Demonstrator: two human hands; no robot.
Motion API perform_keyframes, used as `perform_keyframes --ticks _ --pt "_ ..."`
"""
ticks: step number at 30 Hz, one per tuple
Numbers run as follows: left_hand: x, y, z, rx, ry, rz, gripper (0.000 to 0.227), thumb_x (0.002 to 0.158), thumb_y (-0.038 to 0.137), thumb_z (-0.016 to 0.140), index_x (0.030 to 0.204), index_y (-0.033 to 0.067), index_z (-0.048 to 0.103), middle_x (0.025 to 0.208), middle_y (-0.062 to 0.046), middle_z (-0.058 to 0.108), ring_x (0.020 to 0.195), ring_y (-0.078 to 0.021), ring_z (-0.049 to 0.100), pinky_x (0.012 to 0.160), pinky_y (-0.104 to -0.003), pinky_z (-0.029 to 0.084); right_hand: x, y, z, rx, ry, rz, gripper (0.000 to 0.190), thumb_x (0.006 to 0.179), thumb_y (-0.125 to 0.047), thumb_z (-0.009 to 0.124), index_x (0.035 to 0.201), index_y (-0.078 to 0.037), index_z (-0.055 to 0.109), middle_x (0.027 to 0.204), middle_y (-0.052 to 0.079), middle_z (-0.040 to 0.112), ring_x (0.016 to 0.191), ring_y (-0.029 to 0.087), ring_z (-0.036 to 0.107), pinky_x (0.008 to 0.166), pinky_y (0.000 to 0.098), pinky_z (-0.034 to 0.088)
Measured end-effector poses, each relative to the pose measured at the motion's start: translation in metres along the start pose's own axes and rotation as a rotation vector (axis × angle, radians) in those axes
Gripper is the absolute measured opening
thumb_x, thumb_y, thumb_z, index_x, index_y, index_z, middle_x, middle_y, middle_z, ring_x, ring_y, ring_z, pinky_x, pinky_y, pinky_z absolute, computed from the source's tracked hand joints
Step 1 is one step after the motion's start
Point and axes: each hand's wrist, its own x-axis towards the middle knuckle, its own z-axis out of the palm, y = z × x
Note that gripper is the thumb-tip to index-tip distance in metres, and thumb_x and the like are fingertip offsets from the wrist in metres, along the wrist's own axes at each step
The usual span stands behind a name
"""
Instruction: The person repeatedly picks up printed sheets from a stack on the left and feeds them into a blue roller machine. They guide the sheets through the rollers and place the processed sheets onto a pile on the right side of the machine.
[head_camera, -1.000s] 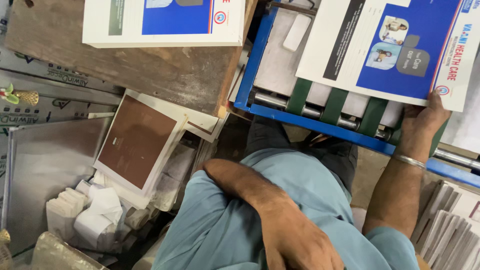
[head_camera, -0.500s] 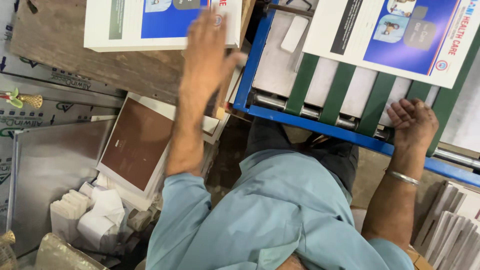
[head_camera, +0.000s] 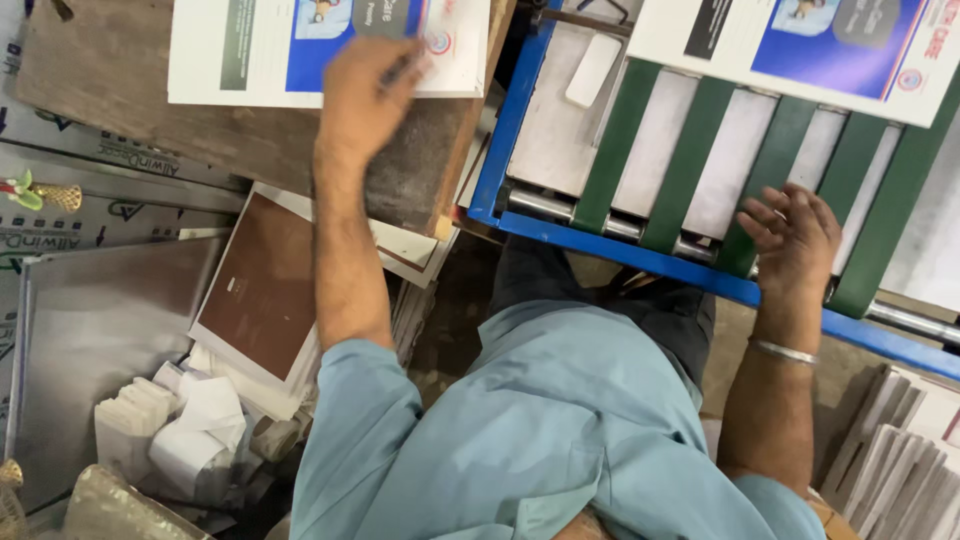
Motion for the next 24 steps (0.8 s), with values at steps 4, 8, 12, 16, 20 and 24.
perform_keyframes --ticks 4,8,12,16,20,24 --pt "0.005 0.009 0.015 -0.017 0.275 -0.023 0.023 0.1 0.012 0.074 0.122 0.009 0.071 0.117 -0.009 0.071 0.112 -0.0308 0.065 0.1 -0.042 0.052 -0.009 -0.003 0.047 -0.065 -0.164 -0.015 0.031 0.113 -0.015 0.057 0.137 0.006 0.057 0.119 0.019 0.07 0.103 0.031 0.074 0.088 0.0403 0.067" --pt "0.002 0.064 0.072 0.057 0.121 0.18 0.043 0.087 0.009 0.077 0.128 0.0024 0.066 0.124 -0.013 0.065 0.118 -0.0341 0.06 0.104 -0.047 0.046 -0.027 -0.009 0.108 -0.072 -0.485 0.015 0.037 0.111 -0.019 0.057 0.14 0.004 0.054 0.128 0.018 0.068 0.113 0.03 0.072 0.095 0.0433 0.063" --pt "-0.012 0.153 0.128 0.222 -0.228 0.358 0.057 0.092 0.031 0.077 0.137 0.0004 0.06 0.135 -0.013 0.061 0.131 -0.0297 0.051 0.119 -0.057 0.032 -0.044 0.004 0.15 0.059 -0.725 0.067 0.04 0.107 -0.019 0.059 0.142 -0.001 0.053 0.131 0.013 0.066 0.12 0.025 0.07 0.101 0.0469 0.062" --pt "-0.03 0.179 0.124 0.122 -0.418 0.382 0.081 0.085 0.051 0.073 0.143 -0.0012 0.052 0.149 -0.017 0.051 0.143 -0.0333 0.041 0.121 -0.059 0.023 -0.03 0.015 0.145 0.075 -0.373 0.086 0.039 0.105 -0.01 0.063 0.142 -0.004 0.053 0.127 0.009 0.064 0.11 0.02 0.068 0.084 0.0375 0.061" --pt "-0.024 0.14 0.097 0.199 -0.414 0.318 0.078 0.092 0.055 0.069 0.147 0.0029 0.048 0.156 -0.021 0.044 0.146 -0.036 0.036 0.121 -0.058 0.023 -0.007 0.006 0.097 0.374 -0.512 -0.148 0.035 0.114 0.005 0.059 0.148 0.007 0.053 0.116 0.015 0.063 0.091 0.021 0.066 0.074 0.0298 0.058" --pt "0.0 0.084 0.07 0.318 -0.462 0.041 0.084 0.094 0.055 0.069 0.15 -0.0022 0.044 0.158 -0.024 0.04 0.148 -0.0374 0.033 0.123 -0.055 0.02 0.009 -0.017 0.052 0.19 -0.053 -0.303 0.052 0.099 0.013 0.056 0.15 0.013 0.047 0.142 0.023 0.066 0.128 0.033 0.073 0.113 0.0433 0.065"
